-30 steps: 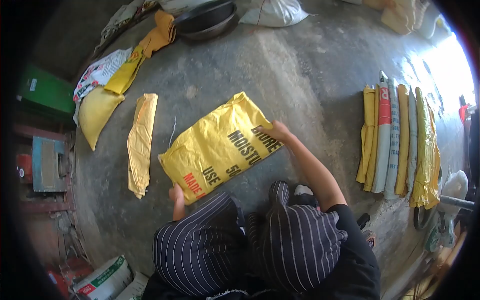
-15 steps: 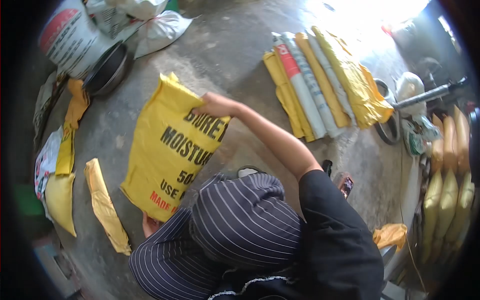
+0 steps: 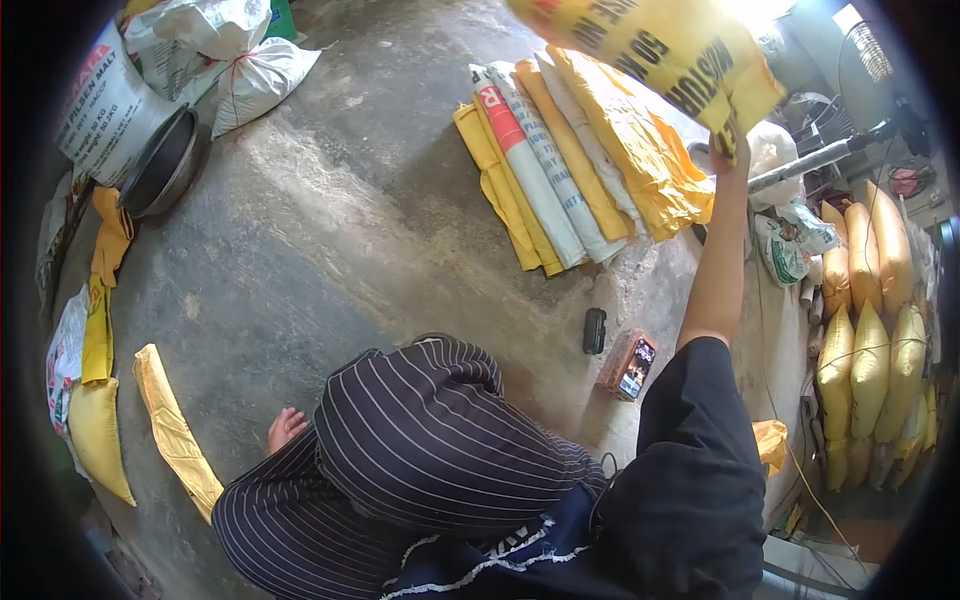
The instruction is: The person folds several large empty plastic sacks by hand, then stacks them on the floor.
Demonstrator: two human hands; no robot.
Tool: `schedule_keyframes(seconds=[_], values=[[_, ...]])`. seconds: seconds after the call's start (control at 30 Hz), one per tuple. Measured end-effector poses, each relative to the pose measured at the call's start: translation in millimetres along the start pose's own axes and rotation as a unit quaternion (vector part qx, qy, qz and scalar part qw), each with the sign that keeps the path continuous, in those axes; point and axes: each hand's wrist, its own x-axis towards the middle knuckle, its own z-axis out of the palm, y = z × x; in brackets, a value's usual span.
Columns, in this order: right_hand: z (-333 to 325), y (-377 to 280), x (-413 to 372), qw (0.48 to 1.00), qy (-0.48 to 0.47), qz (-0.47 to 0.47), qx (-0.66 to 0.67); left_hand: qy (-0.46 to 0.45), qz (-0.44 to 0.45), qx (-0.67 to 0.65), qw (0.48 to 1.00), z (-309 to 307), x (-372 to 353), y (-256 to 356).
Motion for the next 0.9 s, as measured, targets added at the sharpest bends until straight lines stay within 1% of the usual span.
schedule_keyframes(seconds=[0.07,0.1,0.13,0.17,0.2,0.23,0.3,0.4,0.43,0.5,0.53,0.6,0.63,0.67,0.7,0.77,0.8,0.83,0.9], values=[[-69,25,9,0.998,0.029,0.011,-0.059,0.003,-0.007,0.009,1.000,1,-5,-16],[-112,38,11,0.994,0.006,0.031,-0.107,0.008,-0.011,0.020,1.000,9,-10,-12],[-116,50,-16,0.992,0.018,0.029,-0.124,0.014,-0.016,0.030,0.999,12,-18,-12],[-131,63,-35,0.975,0.088,0.069,-0.193,0.018,-0.021,0.038,0.999,16,-25,-11],[-163,81,-36,0.930,0.124,0.109,-0.328,0.021,-0.022,0.047,0.998,18,-30,-8],[-149,87,-57,0.963,0.093,0.189,-0.168,0.024,-0.031,0.053,0.998,18,-37,-9],[-158,101,-71,0.962,0.077,0.204,-0.165,0.030,-0.039,0.068,0.996,16,-41,-4],[-162,100,-60,0.951,0.128,0.171,-0.225,0.034,-0.052,0.085,0.994,17,-54,-6],[-144,89,-62,0.949,0.129,0.149,-0.247,0.035,-0.054,0.091,0.994,18,-55,-8],[-135,74,-46,0.960,0.099,0.015,-0.261,0.033,-0.056,0.102,0.993,20,-55,-7],[-130,64,-40,0.935,0.053,-0.047,-0.347,0.031,-0.051,0.103,0.993,20,-57,-9],[-112,41,-24,0.895,0.008,-0.107,-0.432,0.029,-0.049,0.117,0.992,24,-47,-3],[-102,32,-13,0.941,0.040,-0.064,-0.331,0.026,-0.048,0.125,0.991,26,-45,-1],[-95,23,-8,0.972,0.071,-0.019,-0.223,0.026,-0.047,0.129,0.990,28,-43,0],[-86,15,-10,0.971,0.072,-0.018,-0.225,0.024,-0.045,0.135,0.990,30,-43,1],[-72,6,-14,0.964,0.078,-0.049,-0.248,0.023,-0.043,0.142,0.989,32,-44,1],[-68,5,-21,0.965,0.065,-0.061,-0.246,0.021,-0.043,0.144,0.988,34,-45,1],[-72,7,-26,0.966,0.060,-0.060,-0.245,0.021,-0.043,0.146,0.988,34,-48,1],[-100,19,-31,0.973,0.077,-0.048,-0.210,0.020,-0.039,0.151,0.988,36,-53,1]])
